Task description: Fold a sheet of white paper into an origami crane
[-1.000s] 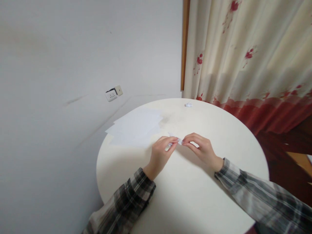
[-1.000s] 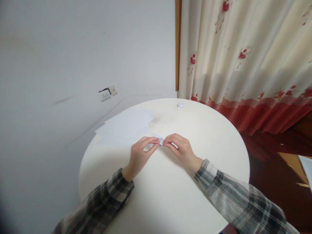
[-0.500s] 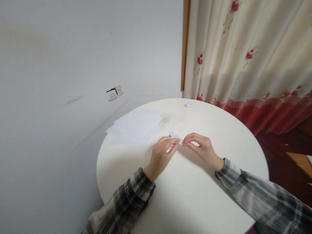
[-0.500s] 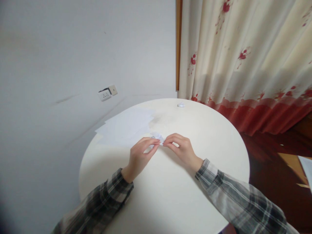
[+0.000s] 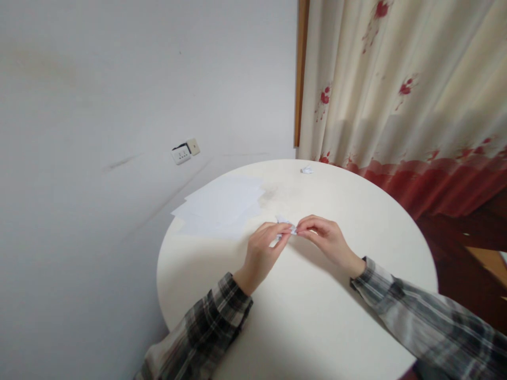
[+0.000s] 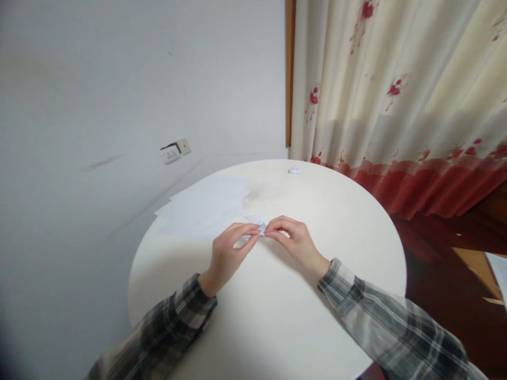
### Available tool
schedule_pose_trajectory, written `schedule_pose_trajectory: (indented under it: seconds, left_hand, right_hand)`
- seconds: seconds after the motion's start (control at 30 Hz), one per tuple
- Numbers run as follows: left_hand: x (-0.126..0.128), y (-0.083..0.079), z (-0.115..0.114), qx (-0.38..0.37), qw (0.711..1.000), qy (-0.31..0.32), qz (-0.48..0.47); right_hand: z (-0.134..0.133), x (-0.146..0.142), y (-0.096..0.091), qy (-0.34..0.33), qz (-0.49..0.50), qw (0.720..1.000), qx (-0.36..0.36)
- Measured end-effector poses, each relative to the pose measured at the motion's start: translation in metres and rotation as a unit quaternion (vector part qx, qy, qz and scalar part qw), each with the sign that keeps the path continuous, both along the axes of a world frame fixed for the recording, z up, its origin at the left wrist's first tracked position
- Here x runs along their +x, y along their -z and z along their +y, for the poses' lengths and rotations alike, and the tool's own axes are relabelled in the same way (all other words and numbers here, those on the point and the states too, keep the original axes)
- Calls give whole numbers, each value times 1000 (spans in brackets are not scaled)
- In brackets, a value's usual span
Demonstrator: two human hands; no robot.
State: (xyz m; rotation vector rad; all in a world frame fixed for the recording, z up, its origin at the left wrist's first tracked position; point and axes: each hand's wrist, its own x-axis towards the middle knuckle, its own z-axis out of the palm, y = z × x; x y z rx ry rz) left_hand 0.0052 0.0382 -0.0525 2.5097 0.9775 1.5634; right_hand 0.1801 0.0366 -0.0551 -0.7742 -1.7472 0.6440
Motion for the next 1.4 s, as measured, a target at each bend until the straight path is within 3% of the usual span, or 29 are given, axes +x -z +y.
schedule_pose_trajectory:
  seconds: [0.23, 0.4, 0.97, 1.4]
  left_hand:
    - [1, -3, 0, 24, 999, -13, 36]
    - [0, -3, 0, 56, 995, -22, 83]
    - [-2, 2, 0, 60, 995, -30, 78]
    - [-2, 4, 0, 34, 997, -9, 68]
  right_hand:
    - [-5, 0, -4, 62, -90, 985, 136]
    - [-2, 3, 1, 59, -128, 972, 187]
    - [-5, -1, -3, 31, -59, 995, 70]
    - [-5, 0, -5, 25, -84, 989, 116]
